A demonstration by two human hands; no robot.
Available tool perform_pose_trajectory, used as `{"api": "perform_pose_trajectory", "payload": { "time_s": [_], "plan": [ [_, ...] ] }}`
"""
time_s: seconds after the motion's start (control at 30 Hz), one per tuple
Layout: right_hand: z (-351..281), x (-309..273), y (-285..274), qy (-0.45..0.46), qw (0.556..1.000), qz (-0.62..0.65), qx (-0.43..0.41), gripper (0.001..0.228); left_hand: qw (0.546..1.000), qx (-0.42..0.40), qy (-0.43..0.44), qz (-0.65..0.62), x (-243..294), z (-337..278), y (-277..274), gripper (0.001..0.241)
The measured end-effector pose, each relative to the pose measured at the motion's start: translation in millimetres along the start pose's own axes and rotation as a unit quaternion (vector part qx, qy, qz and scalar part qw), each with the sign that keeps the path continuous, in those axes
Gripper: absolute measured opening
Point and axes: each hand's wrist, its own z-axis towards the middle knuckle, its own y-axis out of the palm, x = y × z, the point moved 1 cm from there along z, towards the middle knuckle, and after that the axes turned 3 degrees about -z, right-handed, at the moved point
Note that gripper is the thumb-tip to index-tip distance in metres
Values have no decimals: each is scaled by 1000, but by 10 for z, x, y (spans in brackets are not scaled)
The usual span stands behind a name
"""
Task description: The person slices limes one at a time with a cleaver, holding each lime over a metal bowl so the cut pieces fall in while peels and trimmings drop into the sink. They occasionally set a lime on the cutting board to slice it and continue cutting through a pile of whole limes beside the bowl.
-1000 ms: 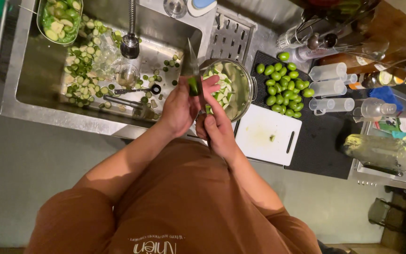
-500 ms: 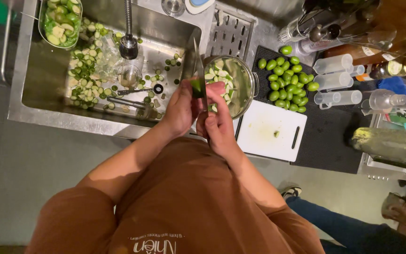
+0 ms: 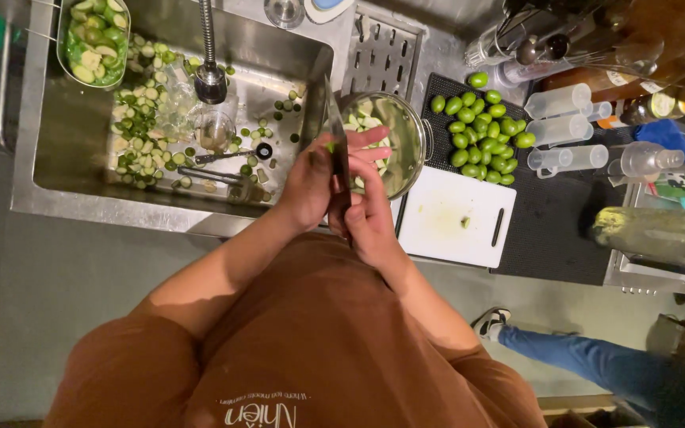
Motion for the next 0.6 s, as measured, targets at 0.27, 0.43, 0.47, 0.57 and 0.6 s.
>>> {"api": "perform_pose_trajectory", "payload": {
  "time_s": [0.27, 0.43, 0.47, 0.57, 0.6],
  "plan": [
    [-101, -200, -136, 56, 994, 69, -57, 79, 960, -89, -26, 263, 215, -33, -293, 67],
    [-198, -99, -353, 144, 968, 184, -93, 65, 899, -172, -68, 397, 496, 75, -240, 51],
    [-208, -84, -355, 151, 962, 207, -96, 61, 912, -174, -101, 358, 500, 72, -233, 52],
    [-170, -88, -221, 148, 964, 212, -66, 58, 940, -142, -122, 284, 362, 54, -250, 53],
    [-157, -99, -155, 140, 971, 193, -34, 58, 957, -105, -111, 247, 286, 36, -261, 52]
  ]
}}
